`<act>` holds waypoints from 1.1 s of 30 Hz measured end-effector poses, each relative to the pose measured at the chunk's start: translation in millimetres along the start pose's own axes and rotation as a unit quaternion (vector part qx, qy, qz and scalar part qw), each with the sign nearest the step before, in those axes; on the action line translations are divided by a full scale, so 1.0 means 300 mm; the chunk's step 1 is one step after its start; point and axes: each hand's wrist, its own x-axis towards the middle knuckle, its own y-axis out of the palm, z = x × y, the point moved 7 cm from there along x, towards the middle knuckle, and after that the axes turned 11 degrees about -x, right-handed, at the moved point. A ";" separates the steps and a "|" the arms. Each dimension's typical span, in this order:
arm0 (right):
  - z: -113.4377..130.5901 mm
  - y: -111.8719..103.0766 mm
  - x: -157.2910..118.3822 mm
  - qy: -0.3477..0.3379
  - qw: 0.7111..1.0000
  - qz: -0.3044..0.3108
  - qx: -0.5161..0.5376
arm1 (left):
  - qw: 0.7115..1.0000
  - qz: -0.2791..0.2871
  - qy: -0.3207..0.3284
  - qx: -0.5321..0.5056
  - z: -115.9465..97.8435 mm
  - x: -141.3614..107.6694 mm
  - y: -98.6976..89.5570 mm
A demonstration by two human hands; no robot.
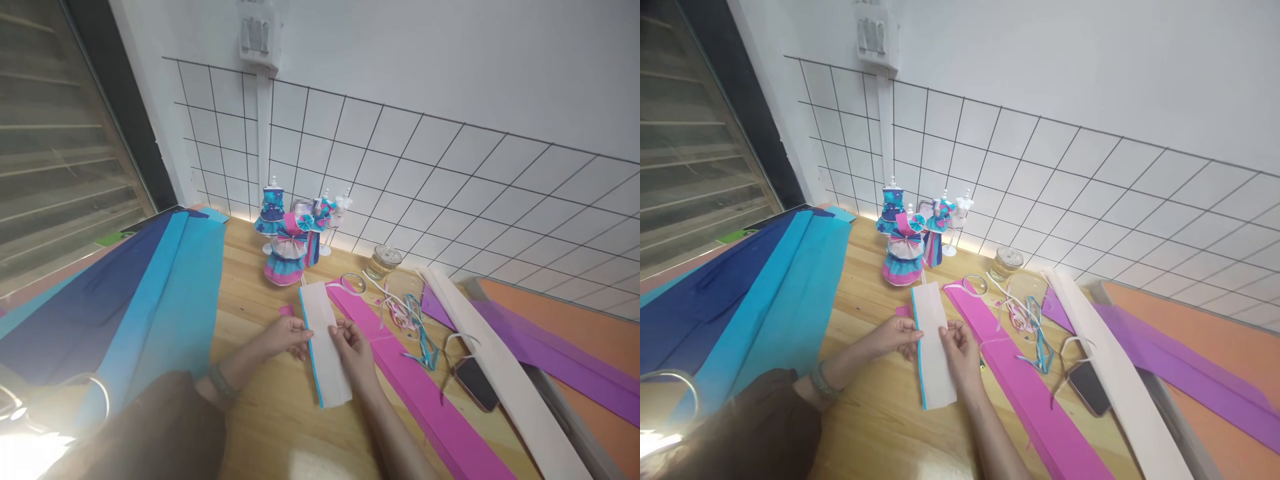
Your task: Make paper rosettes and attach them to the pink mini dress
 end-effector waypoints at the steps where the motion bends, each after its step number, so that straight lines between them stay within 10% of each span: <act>1: -0.003 0.003 0.002 0.012 1.000 0.014 0.011 | 1.000 -0.012 0.011 -0.013 -0.007 0.002 -0.005; 7: 0.015 0.013 0.008 0.009 0.994 0.104 0.016 | 0.989 -0.079 0.085 -0.091 -0.060 -0.003 -0.029; 18: 0.064 -0.106 0.012 0.006 0.996 0.054 -0.074 | 0.980 -0.100 0.102 -0.139 -0.056 0.002 -0.044; 33: 0.061 -0.096 0.026 0.009 0.997 0.073 0.016 | 0.962 -0.111 0.140 -0.204 -0.073 0.000 -0.049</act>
